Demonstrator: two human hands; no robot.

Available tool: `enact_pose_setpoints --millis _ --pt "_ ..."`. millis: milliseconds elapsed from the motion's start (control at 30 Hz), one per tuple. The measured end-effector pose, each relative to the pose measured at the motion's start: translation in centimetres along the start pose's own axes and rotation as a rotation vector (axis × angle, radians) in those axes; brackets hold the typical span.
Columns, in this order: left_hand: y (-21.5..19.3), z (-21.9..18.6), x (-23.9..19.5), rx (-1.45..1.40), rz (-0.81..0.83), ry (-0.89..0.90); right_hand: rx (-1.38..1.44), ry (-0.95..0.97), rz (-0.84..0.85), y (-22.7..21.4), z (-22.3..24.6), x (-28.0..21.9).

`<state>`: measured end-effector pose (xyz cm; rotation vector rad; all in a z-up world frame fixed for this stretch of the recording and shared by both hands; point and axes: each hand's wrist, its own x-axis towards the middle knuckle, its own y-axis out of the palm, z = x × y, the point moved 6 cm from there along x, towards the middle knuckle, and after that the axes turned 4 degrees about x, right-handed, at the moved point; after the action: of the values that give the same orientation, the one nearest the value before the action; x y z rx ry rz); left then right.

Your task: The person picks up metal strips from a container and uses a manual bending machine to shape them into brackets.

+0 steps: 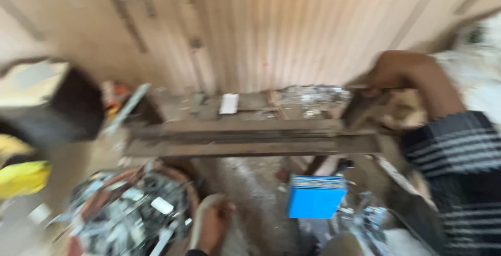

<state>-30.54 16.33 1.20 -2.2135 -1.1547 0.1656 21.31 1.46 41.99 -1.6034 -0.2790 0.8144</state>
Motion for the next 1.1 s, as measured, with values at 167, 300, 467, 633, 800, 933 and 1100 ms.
enact_pose_setpoints --millis 167,300,467,633,800,933,1100 --pt "-17.8 6.1 -0.8 0.550 -0.649 -0.292 0.062 0.069 0.050 1.4 -2.0 4.1" --pt "-20.2 10.4 0.0 0.805 -0.613 -0.403 0.212 0.034 0.096 2.1 -2.9 5.6" --pt "-19.6 13.4 1.4 1.125 -0.444 -0.456 0.207 0.082 0.055 3.0 -5.0 6.8" --pt "-21.4 10.1 3.2 1.120 -0.334 -0.441 0.226 0.018 0.086 2.7 -4.2 6.2" --pt "-24.4 1.9 5.2 0.971 -0.304 -0.225 0.059 0.082 0.044 1.3 -1.4 1.5" --pt "-24.9 -2.4 6.0 0.026 -0.299 -0.245 0.055 0.031 -0.015 -0.2 1.7 -2.0" --pt "-17.1 -8.2 5.3 -0.687 0.003 -0.233 0.030 0.030 -0.046 -0.8 2.9 -4.3"
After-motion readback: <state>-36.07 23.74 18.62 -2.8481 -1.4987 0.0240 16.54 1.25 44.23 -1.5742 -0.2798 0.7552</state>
